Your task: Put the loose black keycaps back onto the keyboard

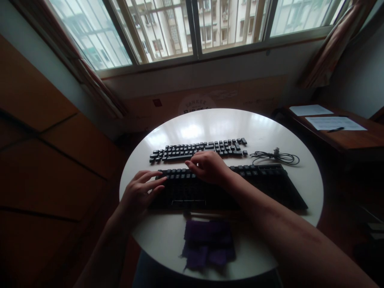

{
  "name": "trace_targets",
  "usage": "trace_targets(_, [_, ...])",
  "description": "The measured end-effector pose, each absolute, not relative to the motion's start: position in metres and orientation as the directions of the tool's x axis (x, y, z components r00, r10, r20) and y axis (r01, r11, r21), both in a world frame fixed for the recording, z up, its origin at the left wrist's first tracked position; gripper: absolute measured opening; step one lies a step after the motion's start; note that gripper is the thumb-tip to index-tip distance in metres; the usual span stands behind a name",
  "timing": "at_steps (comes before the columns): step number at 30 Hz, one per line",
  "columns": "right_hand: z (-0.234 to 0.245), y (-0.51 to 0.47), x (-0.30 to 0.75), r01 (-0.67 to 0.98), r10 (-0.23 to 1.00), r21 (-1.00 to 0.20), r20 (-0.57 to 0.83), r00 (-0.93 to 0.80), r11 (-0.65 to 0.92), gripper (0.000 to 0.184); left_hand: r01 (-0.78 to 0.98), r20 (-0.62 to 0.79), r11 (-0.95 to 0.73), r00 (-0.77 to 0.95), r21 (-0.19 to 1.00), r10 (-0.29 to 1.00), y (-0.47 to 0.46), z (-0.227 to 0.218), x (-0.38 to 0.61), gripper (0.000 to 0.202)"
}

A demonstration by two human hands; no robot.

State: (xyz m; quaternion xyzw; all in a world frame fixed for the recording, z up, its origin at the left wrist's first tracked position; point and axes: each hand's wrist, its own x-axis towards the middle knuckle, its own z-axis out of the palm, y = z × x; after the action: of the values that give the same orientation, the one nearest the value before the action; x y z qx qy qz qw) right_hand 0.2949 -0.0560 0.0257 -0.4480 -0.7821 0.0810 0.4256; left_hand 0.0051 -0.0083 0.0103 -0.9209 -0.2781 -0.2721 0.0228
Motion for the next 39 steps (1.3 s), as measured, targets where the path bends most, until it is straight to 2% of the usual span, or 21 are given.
trace_targets(4, [0.023, -0.055, 0.294, 0.639, 0.784, -0.514, 0.572, -0.242, 0.572, 0.041, 0.510, 0.481, -0.854, 0.726, 0.103, 0.492, -0.008, 0.010, 0.004, 0.025])
trace_targets(7, [0.021, -0.054, 0.294, 0.647, 0.791, -0.515, 0.562, -0.241, 0.563, 0.040, 0.516, 0.472, -0.844, 0.714, 0.143, 0.517, -0.009, 0.006, 0.003, 0.027])
trace_targets(10, [0.021, -0.055, 0.295, 0.657, 0.794, -0.510, 0.559, -0.237, 0.555, 0.041, 0.487, 0.517, -0.831, 0.655, 0.269, 0.551, -0.009, 0.000, 0.000, 0.032])
trace_targets(15, [0.025, -0.056, 0.296, 0.665, 0.796, -0.508, 0.561, -0.228, 0.548, 0.042, 0.439, 0.571, -0.692, 0.391, 0.573, 0.722, -0.002, -0.004, -0.006, 0.041])
trace_targets(19, [0.027, -0.057, 0.296, 0.666, 0.793, -0.501, 0.562, -0.235, 0.553, 0.041, 0.440, 0.491, -0.626, 0.389, 0.644, 0.779, 0.001, -0.004, -0.005, 0.046])
trace_targets(23, [0.028, -0.058, 0.295, 0.660, 0.785, -0.494, 0.569, -0.247, 0.566, 0.041, 0.476, 0.387, -0.585, 0.453, 0.657, 0.803, 0.003, -0.006, 0.000, 0.054])
trace_targets(26, [0.030, -0.059, 0.296, 0.669, 0.782, -0.483, 0.572, -0.248, 0.565, 0.040, 0.525, 0.324, -0.563, 0.480, 0.639, 0.815, 0.003, -0.005, 0.004, 0.051])
trace_targets(29, [0.034, -0.060, 0.297, 0.680, 0.779, -0.474, 0.579, -0.238, 0.560, 0.040, 0.593, 0.313, -0.588, 0.507, 0.550, 0.803, 0.002, 0.002, 0.005, 0.043])
trace_targets(32, [0.037, -0.061, 0.298, 0.684, 0.772, -0.468, 0.596, -0.223, 0.559, 0.042, 0.641, 0.316, -0.633, 0.551, 0.434, 0.773, 0.003, 0.018, 0.006, 0.043])
trace_targets(35, [0.039, -0.062, 0.299, 0.682, 0.763, -0.466, 0.610, -0.215, 0.564, 0.041, 0.637, 0.359, -0.681, 0.579, 0.361, 0.732, 0.013, 0.045, 0.012, 0.037])
trace_targets(39, [0.038, -0.061, 0.301, 0.687, 0.765, -0.462, 0.607, -0.216, 0.561, 0.041, 0.655, 0.525, -0.655, 0.431, 0.378, 0.734, 0.057, 0.086, 0.034, 0.031])
